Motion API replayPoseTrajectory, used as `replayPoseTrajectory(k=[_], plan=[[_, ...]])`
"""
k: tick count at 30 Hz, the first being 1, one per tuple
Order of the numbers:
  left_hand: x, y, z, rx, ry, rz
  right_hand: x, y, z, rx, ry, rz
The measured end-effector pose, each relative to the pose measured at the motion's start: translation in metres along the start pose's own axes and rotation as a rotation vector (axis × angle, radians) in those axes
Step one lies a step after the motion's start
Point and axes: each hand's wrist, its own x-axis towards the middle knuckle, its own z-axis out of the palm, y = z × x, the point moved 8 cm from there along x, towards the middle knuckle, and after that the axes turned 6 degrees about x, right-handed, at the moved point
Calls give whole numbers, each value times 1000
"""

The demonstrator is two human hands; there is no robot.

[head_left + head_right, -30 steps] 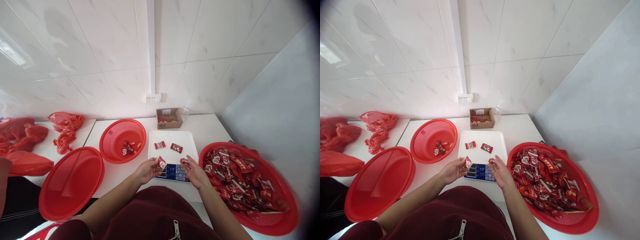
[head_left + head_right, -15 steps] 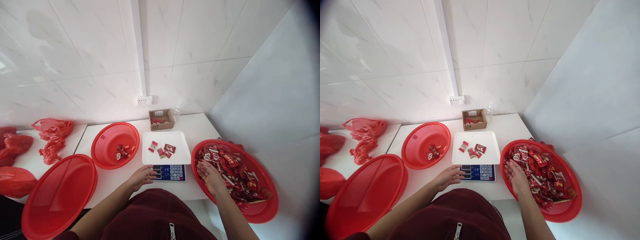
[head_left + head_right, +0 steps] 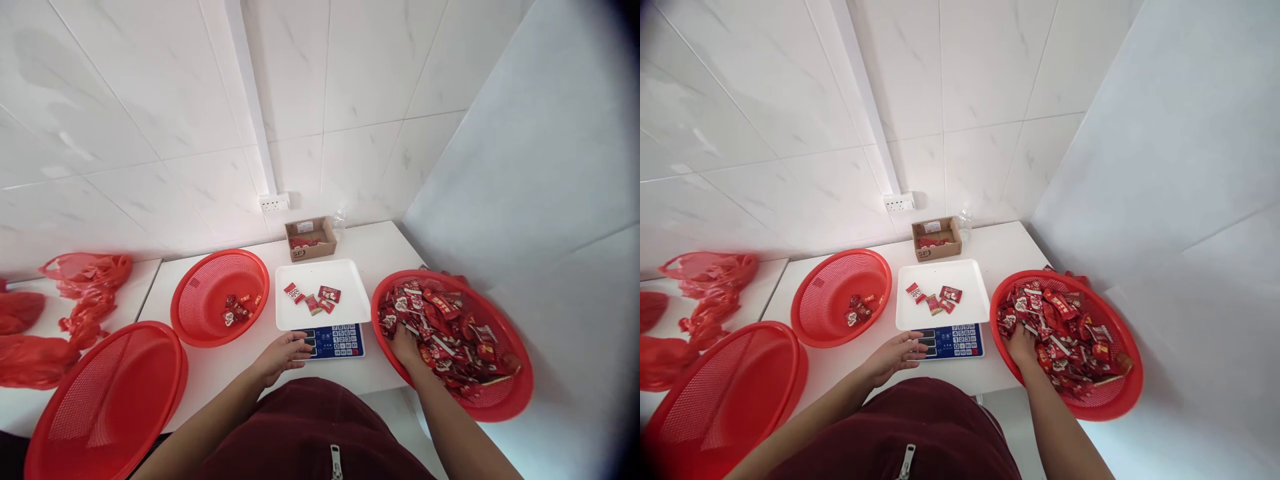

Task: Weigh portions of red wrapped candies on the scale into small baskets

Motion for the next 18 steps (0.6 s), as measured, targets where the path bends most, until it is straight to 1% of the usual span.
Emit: replayPoseTrajectory(k=[5,7,10,14,18], plan=[[-2,-3,-1,7,-16,-15,-4,4,-4,-95,-63,8],[-3,-4,-4,-10,-13,-12,-5,6,-3,-91,-86,24],[-3,-5,-7,-51,-4,-16,-4,7,-1,-53,-77,38],[-2,-8,-8,-85,2,-30,-3,9,-1,72,-57,54],[-1,-8,-7,-78,-3,-25,-5,11,-4,336,-76,96]])
